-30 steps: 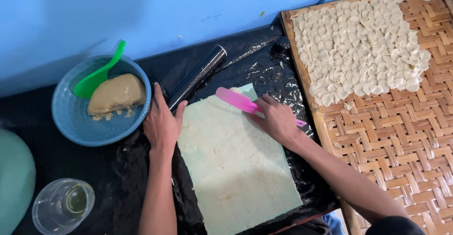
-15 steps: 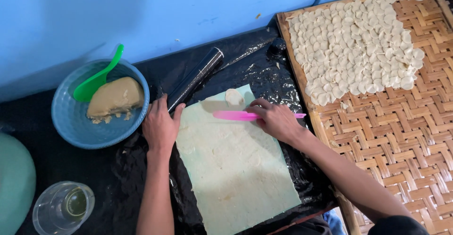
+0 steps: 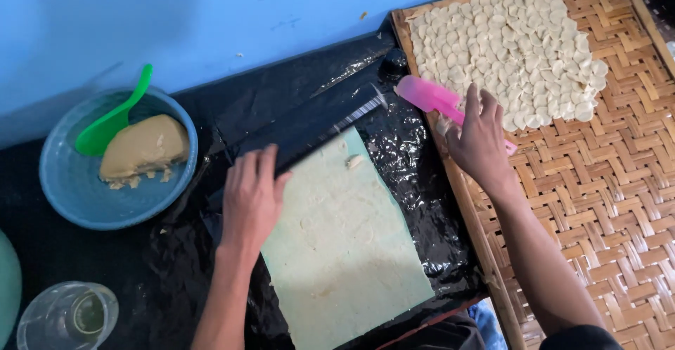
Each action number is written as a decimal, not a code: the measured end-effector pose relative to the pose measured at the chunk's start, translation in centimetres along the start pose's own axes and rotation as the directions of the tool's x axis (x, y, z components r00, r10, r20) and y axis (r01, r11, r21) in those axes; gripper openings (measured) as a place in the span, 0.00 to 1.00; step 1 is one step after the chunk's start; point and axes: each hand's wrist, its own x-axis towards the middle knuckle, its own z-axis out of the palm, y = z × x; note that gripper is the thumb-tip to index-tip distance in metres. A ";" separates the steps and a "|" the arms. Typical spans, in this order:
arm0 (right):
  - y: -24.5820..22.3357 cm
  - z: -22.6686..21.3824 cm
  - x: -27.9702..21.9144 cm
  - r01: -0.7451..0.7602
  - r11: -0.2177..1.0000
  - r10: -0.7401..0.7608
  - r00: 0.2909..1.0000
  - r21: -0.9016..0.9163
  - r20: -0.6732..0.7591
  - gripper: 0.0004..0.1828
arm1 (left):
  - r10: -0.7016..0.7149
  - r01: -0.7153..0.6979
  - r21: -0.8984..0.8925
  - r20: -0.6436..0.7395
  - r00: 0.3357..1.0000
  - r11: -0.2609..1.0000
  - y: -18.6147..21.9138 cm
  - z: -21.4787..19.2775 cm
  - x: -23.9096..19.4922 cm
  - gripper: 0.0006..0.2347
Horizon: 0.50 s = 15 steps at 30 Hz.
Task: The person uses a rolling pin to flatten a large sheet of dough on a black surface. They repeatedly apply a paste from a blue bowl onto the dough using a pink spatula and continue to roll it out. A woven tray with prepared dough pieces is visible to the right.
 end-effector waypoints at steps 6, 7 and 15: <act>-9.0 -2.8 -0.4 0.174 0.926 -0.183 0.983 0.334 -0.006 0.30 | 0.111 -0.113 0.000 0.182 0.977 0.994 2.3 1.3 -1.7 0.22; -9.1 -2.0 -0.4 0.170 0.925 -0.179 0.984 0.339 -0.003 0.30 | 0.111 -0.113 0.002 0.188 0.976 0.994 2.3 1.6 -1.9 0.22; -9.1 3.9 0.6 0.384 0.892 -0.435 0.872 0.239 0.224 0.31 | 0.033 -0.037 0.012 0.252 0.967 0.999 2.3 2.9 -1.3 0.24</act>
